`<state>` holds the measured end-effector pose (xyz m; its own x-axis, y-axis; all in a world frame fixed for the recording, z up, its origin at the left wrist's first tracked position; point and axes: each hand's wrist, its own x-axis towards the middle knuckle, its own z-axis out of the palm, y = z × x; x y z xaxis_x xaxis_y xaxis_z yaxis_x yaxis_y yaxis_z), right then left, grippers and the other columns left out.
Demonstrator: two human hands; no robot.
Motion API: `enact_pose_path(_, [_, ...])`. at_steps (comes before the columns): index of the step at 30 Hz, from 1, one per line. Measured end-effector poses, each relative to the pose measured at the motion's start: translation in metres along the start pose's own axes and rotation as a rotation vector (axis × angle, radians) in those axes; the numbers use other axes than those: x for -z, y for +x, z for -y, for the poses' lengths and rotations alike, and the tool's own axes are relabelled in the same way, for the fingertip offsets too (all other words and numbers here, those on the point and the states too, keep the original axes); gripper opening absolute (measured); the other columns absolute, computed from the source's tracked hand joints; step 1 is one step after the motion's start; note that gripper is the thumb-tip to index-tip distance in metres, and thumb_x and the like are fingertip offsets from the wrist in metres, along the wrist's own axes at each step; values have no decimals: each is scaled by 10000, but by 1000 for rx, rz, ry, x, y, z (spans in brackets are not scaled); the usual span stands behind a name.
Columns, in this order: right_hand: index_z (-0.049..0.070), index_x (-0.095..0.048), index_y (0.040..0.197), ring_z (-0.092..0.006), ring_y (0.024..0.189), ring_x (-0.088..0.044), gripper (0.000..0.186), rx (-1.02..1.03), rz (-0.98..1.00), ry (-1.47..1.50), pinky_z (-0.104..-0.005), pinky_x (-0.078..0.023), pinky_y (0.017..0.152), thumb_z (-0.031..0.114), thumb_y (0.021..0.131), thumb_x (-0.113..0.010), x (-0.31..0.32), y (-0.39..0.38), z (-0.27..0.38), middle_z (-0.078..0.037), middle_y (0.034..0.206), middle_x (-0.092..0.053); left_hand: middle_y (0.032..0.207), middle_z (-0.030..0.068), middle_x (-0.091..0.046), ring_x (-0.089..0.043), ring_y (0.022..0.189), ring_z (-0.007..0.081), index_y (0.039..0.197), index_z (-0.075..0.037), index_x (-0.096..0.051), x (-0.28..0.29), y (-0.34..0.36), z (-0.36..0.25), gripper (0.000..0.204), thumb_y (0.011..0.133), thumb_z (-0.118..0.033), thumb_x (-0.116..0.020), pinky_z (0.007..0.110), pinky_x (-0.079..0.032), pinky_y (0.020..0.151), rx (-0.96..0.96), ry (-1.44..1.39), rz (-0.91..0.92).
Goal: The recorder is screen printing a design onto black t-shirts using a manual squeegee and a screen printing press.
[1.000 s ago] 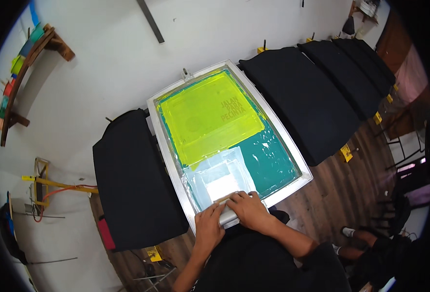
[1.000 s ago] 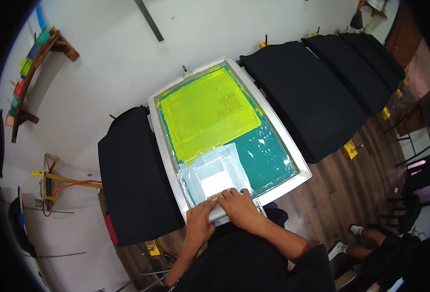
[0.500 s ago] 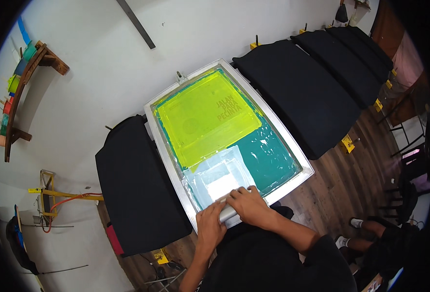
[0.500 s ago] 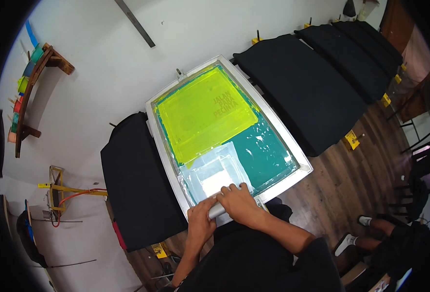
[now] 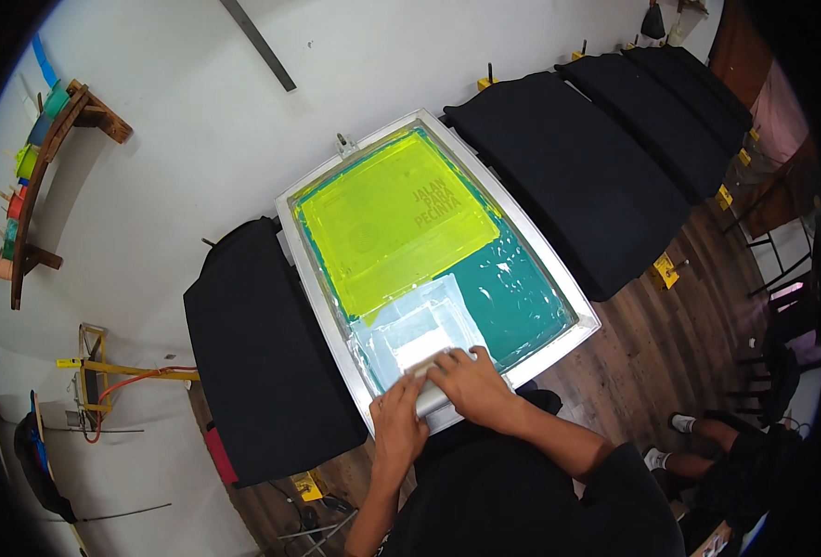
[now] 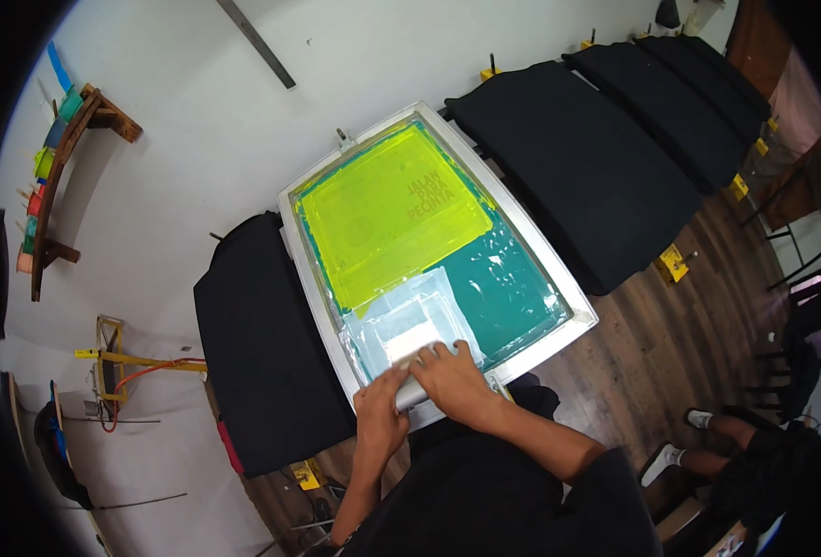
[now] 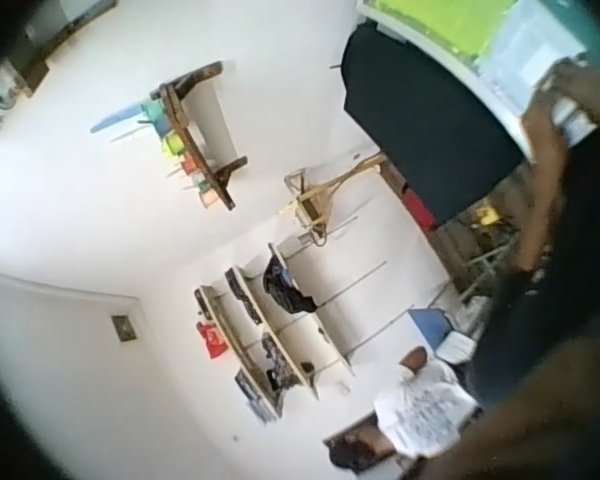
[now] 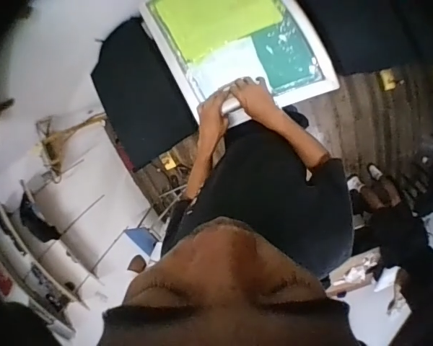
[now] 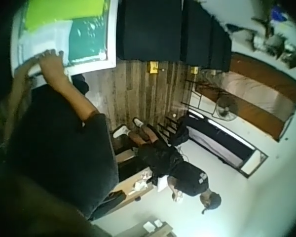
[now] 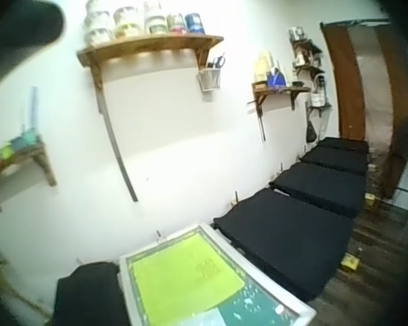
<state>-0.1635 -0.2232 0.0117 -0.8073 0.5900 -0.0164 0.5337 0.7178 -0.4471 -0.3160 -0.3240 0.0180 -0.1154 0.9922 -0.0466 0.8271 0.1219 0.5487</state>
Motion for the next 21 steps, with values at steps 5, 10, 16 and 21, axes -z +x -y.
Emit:
enact_pose_path(5, [84, -572, 1155, -303, 1233, -510, 319, 41, -95, -95, -491, -413, 912, 97, 836, -584, -25, -9, 1, -135, 1228, -556, 1409, 175, -484, -469, 1314, 318, 1360, -85, -509, -14, -8, 8, 758, 640, 98, -659, 451, -332, 1035, 4, 44, 18])
enact_pose_path(10, [88, -596, 1124, -290, 1138, -559, 334, 40, 94, -30, -485, -415, 909, 97, 793, -637, 0, -17, 6, -114, 1155, -586, 1333, 165, -555, -509, 1272, 307, 1319, -70, -551, 2, -16, -5, 700, 645, 89, -648, 442, -345, 1015, 33, -52, 108])
enact_pose_path(16, [80, -581, 1168, -306, 1186, -539, 403, 26, -62, -80, -482, -422, 915, 69, 771, -647, -13, -2, -3, -125, 1214, -576, 1373, 164, -542, -500, 1293, 322, 1331, -83, -544, -10, 1, 3, 740, 627, 134, -607, 434, -350, 1017, -7, 11, -41])
enact_pose_path(21, [75, -589, 1163, -305, 1170, -543, 357, 62, -5, -69, -495, -437, 888, 106, 808, -625, -16, -32, 6, -128, 1203, -569, 1340, 173, -557, -516, 1266, 319, 1321, -65, -543, -12, -29, -8, 722, 623, 94, -639, 450, -362, 1032, 15, -4, 60])
